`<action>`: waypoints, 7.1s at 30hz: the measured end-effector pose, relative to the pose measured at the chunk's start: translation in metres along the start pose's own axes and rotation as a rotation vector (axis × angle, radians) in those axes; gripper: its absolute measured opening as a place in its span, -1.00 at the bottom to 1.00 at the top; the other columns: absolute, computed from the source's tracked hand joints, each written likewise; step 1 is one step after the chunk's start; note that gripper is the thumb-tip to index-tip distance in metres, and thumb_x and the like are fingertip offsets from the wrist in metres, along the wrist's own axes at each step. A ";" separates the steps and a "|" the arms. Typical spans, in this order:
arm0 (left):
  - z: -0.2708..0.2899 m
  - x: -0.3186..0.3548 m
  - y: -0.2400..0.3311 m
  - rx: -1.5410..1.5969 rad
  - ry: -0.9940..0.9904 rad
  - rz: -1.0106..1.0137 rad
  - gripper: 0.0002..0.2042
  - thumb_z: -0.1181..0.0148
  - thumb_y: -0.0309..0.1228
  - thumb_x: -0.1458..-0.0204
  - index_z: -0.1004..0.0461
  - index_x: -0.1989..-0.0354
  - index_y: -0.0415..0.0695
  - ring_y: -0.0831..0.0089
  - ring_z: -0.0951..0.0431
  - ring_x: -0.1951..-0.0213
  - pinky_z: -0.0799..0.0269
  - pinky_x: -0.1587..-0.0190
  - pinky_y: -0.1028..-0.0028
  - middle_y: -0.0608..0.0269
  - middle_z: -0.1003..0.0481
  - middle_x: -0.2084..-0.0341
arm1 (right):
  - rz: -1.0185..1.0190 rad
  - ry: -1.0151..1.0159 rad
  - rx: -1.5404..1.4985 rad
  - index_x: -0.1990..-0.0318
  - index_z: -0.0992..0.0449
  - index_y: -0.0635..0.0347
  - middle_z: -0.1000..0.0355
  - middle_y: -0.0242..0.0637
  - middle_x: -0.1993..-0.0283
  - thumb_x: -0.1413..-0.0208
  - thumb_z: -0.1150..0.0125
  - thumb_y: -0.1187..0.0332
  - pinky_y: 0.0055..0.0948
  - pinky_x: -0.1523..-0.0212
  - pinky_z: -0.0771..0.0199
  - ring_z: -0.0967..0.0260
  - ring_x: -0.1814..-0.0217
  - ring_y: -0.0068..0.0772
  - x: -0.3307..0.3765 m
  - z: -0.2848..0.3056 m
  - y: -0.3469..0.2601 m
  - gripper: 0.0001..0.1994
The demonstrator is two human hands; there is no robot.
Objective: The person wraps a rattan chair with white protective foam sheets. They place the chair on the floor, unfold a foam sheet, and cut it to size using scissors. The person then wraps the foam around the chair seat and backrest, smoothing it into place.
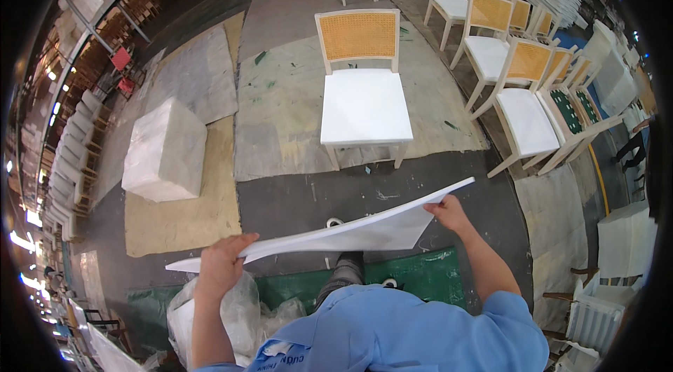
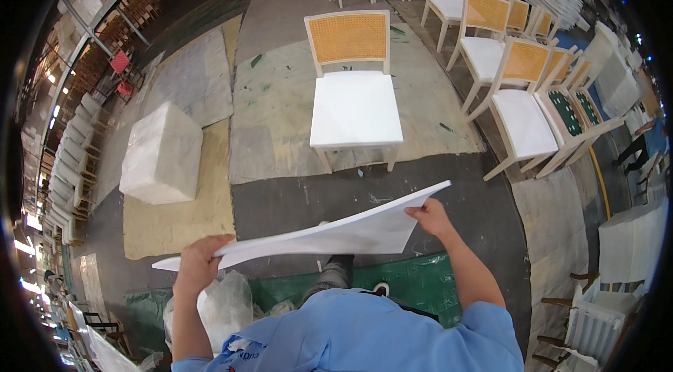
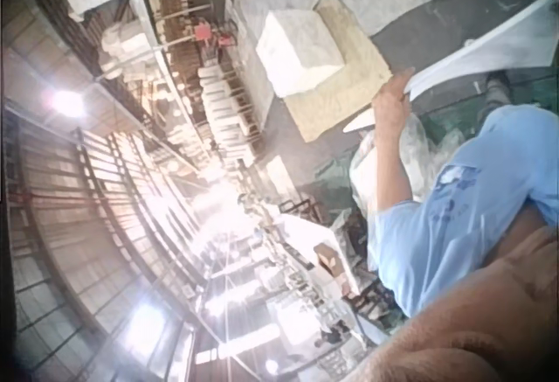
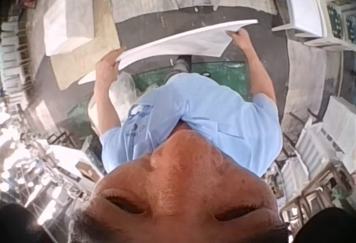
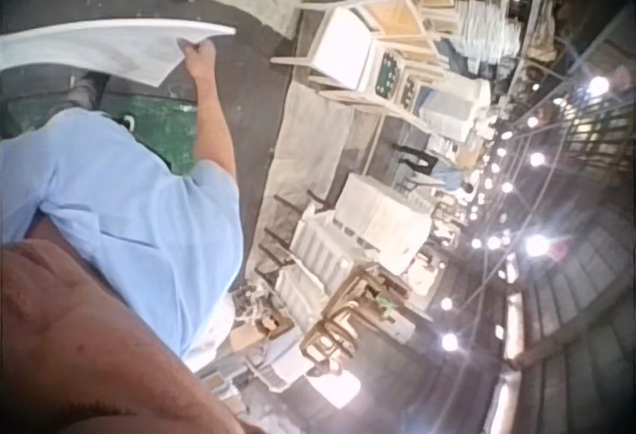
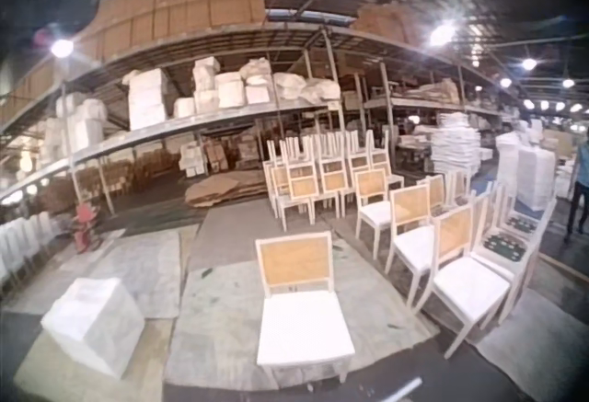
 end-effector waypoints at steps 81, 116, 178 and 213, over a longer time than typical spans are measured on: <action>-0.356 -0.748 -0.165 0.133 -0.661 0.031 -0.62 -0.06 -0.54 -0.05 -0.65 -0.03 0.00 0.03 -0.63 0.11 -0.54 0.00 0.10 0.06 -0.66 0.22 | -0.382 -0.210 0.052 -0.49 -0.23 0.11 -0.13 -0.14 -0.57 -0.23 -0.32 0.12 -0.27 -0.47 -0.16 -0.12 -0.55 -0.13 -0.770 0.096 0.112 -0.28; -0.102 -0.850 -0.093 -0.306 -0.002 -0.307 -0.56 -0.17 -0.47 -0.18 -0.43 -0.26 -0.05 -0.03 -0.56 -0.06 -0.43 -0.15 0.06 -0.03 -0.60 0.02 | -0.006 0.442 0.176 -0.01 -0.61 0.42 -0.65 -0.09 0.10 -0.17 -0.37 0.25 -0.29 -0.01 -0.51 -0.59 0.06 -0.25 -0.580 0.202 -0.086 -0.61; -0.472 -0.568 -0.374 1.057 -0.566 1.119 -0.77 -0.24 -0.23 -0.30 -0.54 -0.04 -0.02 0.57 -0.63 0.18 -0.56 0.08 0.42 0.42 -0.63 0.16 | -0.661 0.261 -0.430 -0.15 -0.50 0.24 -0.58 -0.36 -0.01 -0.32 -0.29 0.28 -0.41 -0.04 -0.51 -0.52 -0.02 -0.52 -0.494 0.095 0.243 -0.66; -0.472 -0.493 -0.358 1.019 -0.574 1.003 -0.68 -0.35 -0.33 -0.19 -0.51 -0.09 -0.07 0.43 -0.64 0.08 -0.55 0.05 0.33 0.31 -0.63 0.10 | -0.671 0.545 -0.103 -0.13 -0.55 0.34 -0.60 -0.27 0.09 -0.16 -0.37 0.40 -0.42 0.11 -0.50 -0.52 0.11 -0.47 -0.406 0.062 0.246 -0.60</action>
Point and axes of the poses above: each hand's wrist, its own x-axis away from the middle knuckle, its own z-axis out of the back of the hand, y = z × x, the point moved 4 cm from there along -x, towards the middle knuckle
